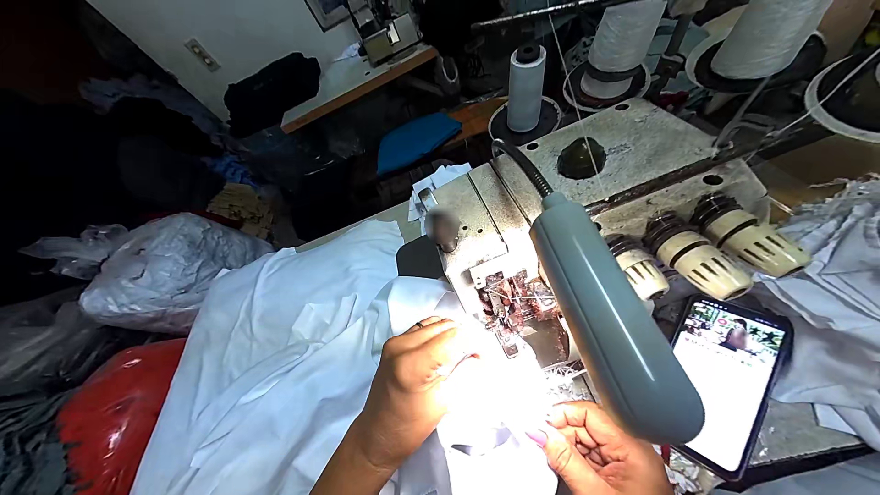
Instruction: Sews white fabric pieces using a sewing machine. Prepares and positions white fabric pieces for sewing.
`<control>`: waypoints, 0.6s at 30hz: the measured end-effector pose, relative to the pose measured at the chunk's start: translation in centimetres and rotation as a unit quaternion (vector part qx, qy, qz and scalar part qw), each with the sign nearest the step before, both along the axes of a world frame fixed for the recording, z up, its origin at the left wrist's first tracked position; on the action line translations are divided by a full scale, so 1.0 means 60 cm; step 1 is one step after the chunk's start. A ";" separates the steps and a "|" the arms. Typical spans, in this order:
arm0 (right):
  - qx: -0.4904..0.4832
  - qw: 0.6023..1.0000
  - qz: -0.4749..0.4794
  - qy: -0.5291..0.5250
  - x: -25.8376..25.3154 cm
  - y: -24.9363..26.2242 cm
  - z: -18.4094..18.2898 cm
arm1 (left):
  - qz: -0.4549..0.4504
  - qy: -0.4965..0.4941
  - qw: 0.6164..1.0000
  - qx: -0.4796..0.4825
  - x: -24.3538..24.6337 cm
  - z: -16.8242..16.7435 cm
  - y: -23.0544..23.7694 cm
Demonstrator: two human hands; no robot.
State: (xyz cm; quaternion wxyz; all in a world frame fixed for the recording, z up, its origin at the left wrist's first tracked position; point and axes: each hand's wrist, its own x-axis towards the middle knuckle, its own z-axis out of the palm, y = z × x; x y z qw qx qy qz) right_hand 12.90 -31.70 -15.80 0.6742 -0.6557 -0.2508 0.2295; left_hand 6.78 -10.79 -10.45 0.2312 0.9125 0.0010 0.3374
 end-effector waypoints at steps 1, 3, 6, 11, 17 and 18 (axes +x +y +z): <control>0.000 1.000 -0.002 -0.014 0.001 0.001 -0.002 | 0.016 -0.002 0.999 0.041 -0.003 0.000 -0.005; -0.001 0.998 -0.017 -0.068 0.005 0.002 -0.010 | 0.070 0.021 0.989 0.130 -0.018 0.000 -0.025; -0.002 0.994 0.027 -0.102 0.018 -0.010 -0.019 | 0.146 0.117 0.970 0.157 -0.051 0.005 -0.088; 0.052 0.996 0.066 -0.005 0.020 0.001 0.014 | 0.141 0.161 0.975 0.058 -0.048 0.000 -0.090; 0.085 0.996 0.002 -0.007 0.027 0.029 0.025 | 0.081 0.106 0.990 0.050 0.004 -0.003 -0.024; 0.084 0.996 0.004 -0.017 0.025 0.025 0.022 | 0.084 0.104 0.990 0.054 0.006 -0.005 -0.024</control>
